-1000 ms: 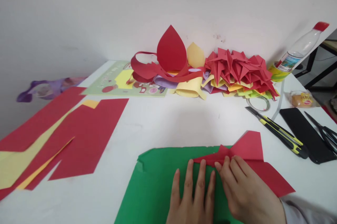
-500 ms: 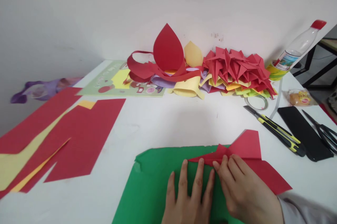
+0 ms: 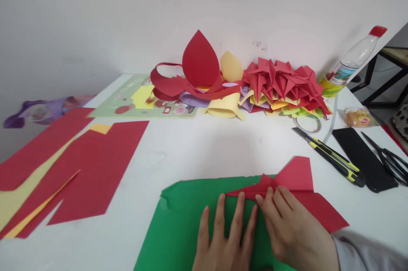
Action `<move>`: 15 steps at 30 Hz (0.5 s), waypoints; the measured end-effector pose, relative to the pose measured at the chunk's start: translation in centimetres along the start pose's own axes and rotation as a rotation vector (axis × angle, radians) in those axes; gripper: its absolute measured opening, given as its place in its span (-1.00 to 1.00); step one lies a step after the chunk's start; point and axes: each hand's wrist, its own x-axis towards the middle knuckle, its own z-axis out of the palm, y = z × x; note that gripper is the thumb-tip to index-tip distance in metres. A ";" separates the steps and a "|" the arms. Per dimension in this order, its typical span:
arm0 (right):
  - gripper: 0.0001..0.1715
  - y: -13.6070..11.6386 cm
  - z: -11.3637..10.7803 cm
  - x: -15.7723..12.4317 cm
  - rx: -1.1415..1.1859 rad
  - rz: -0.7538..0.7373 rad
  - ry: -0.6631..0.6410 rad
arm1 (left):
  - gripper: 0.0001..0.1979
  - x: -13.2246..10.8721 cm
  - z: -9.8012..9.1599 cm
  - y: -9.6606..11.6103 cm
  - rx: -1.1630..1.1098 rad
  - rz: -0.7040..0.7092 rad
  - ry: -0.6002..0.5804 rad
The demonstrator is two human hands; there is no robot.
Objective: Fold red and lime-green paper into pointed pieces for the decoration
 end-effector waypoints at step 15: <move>-0.57 -0.1 0.1 -0.2 0.053 0.023 -0.047 | -0.25 0.0 0.2 -0.7 -0.028 0.073 0.033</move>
